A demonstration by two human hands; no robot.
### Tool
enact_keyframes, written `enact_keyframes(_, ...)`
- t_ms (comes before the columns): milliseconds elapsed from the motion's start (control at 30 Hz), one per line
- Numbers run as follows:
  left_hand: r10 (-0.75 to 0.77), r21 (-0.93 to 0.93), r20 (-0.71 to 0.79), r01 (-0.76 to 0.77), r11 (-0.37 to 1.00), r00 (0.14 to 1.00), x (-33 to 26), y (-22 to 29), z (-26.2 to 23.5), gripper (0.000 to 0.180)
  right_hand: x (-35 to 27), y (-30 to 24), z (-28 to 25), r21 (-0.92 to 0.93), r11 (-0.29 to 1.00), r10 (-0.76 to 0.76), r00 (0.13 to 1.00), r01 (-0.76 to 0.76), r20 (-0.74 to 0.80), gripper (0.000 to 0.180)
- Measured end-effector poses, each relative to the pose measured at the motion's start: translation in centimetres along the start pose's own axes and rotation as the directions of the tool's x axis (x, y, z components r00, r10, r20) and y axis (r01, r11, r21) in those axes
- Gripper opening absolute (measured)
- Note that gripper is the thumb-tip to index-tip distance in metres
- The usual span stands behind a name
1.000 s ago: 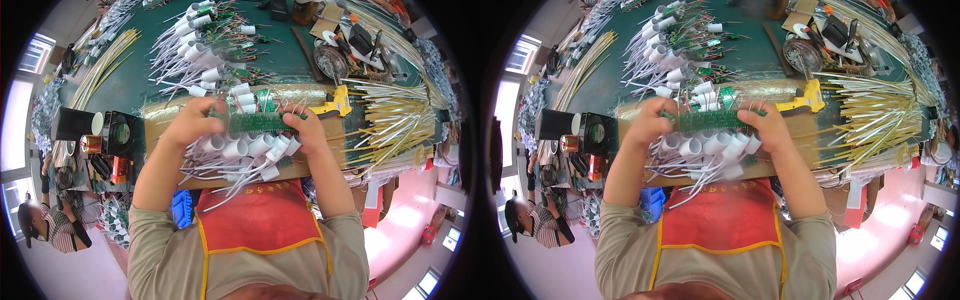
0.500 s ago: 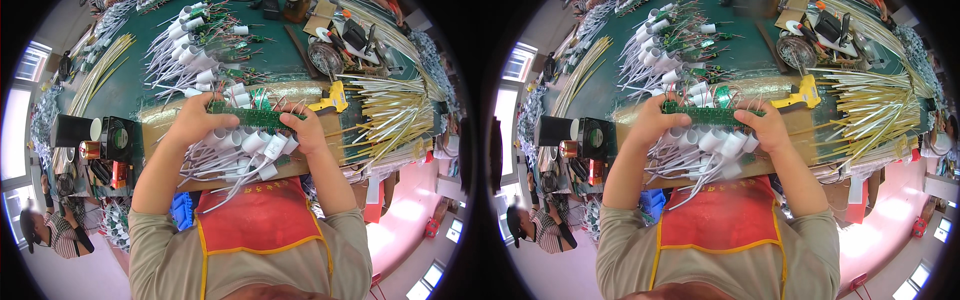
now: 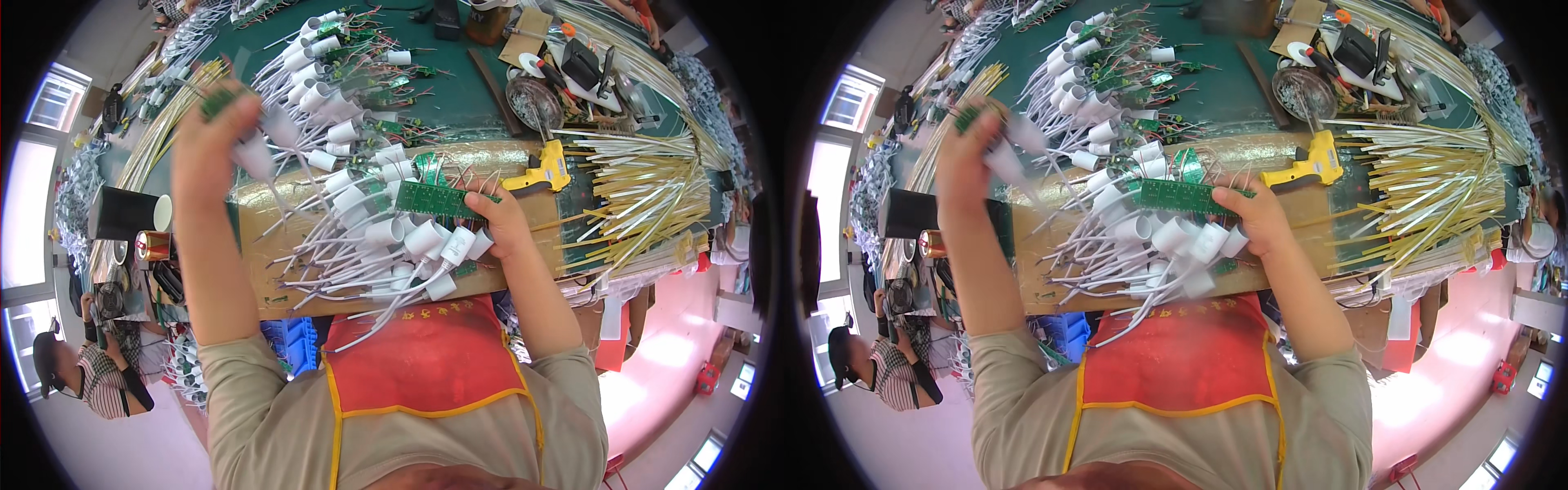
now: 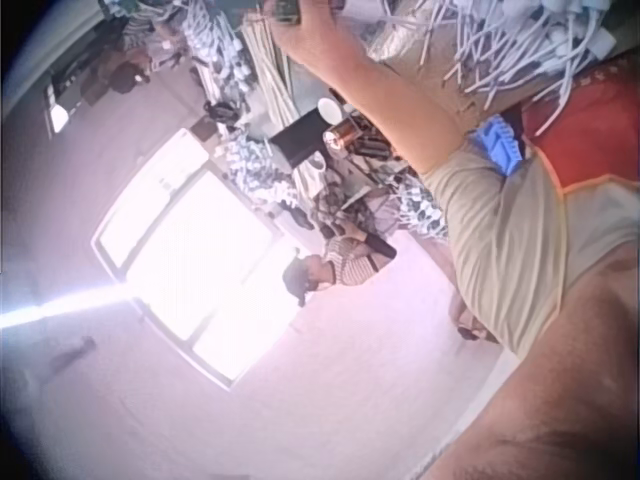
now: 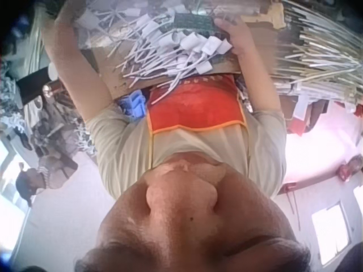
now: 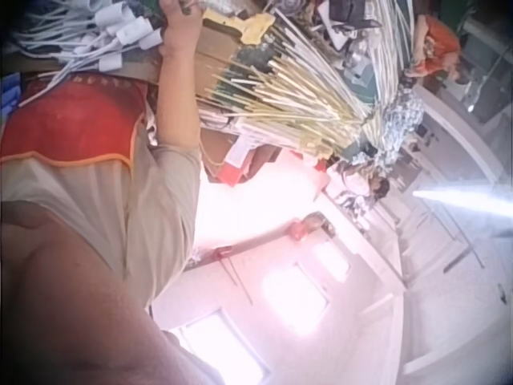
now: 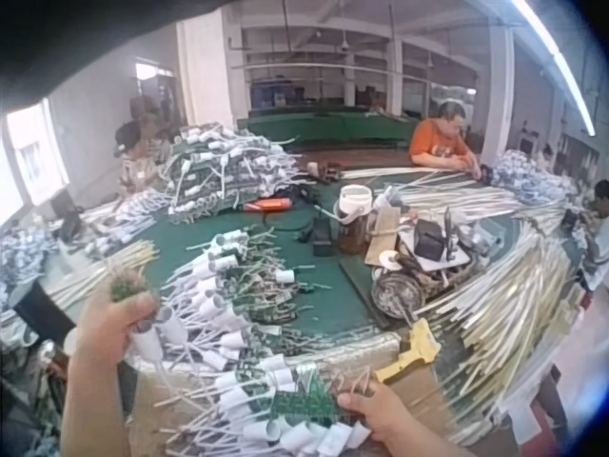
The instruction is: Assembling LED light fixture components by hand at a factory workbench.
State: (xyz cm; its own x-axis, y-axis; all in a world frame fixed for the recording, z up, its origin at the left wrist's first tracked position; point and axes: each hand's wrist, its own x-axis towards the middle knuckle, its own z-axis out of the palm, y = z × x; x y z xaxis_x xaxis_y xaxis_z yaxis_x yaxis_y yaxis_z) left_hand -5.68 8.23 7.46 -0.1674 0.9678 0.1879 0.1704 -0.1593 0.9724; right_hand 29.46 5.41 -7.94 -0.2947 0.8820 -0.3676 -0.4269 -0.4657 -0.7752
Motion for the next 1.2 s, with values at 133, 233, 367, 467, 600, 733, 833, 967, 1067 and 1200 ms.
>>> enact_keyframes(133,0.246,0.625,-0.171,-0.088,0.776,0.954,4.7,4.8,-0.9,0.038,-0.3,0.0,0.0,0.013,1.0,-0.014,1.0,0.014,-0.003,0.033)
enact_keyframes(233,0.478,0.84,-0.062,-0.213,0.498,0.876,8.1,3.9,1.3,0.041,-0.4,0.1,0.0,0.023,1.0,-0.016,1.0,0.017,-0.007,0.034)
enact_keyframes(367,0.374,0.918,0.151,-0.27,0.291,0.915,12.1,-4.1,6.2,0.051,-0.6,-0.2,0.3,0.035,0.999,-0.006,1.0,0.006,0.008,0.035)
enact_keyframes(467,0.467,0.921,0.211,-0.334,0.199,0.859,12.2,-7.7,8.7,0.063,-0.8,-0.1,0.1,0.02,0.999,-0.029,1.0,0.029,-0.003,0.035)
enact_keyframes(600,0.476,0.936,0.223,-0.323,0.139,0.851,12.6,-8.8,9.3,0.084,-0.9,-0.1,0.1,0.021,0.999,-0.025,1.0,0.025,-0.006,0.035)
enact_keyframes(733,0.486,0.773,0.211,-0.449,0.449,0.848,13.4,-8.6,7.6,0.086,-1.0,-0.2,0.6,0.035,0.999,-0.039,0.999,0.04,-0.026,0.035)
enact_keyframes(833,0.474,0.617,0.11,-0.434,0.656,0.873,11.8,-8.0,6.3,0.072,-1.1,-0.2,0.7,0.035,0.998,-0.043,0.999,0.043,0.0,0.034)
enact_keyframes(967,0.437,0.594,0.057,-0.383,0.708,0.898,5.7,-5.6,6.7,0.047,-1.4,-0.4,1.0,0.021,0.997,-0.068,0.997,0.068,-0.025,0.032)
enact_keyframes(1067,-0.097,0.379,0.364,-0.052,0.924,0.926,-0.7,-5.2,6.1,0.037,-1.7,-0.7,1.3,0.024,0.998,-0.057,0.998,0.057,-0.005,0.031)
enact_keyframes(1200,-0.018,0.313,0.664,-0.257,0.914,0.747,-5.5,-6.4,8.3,0.033,-1.5,-1.0,1.8,-0.004,0.998,-0.064,0.998,0.064,0.027,0.03)
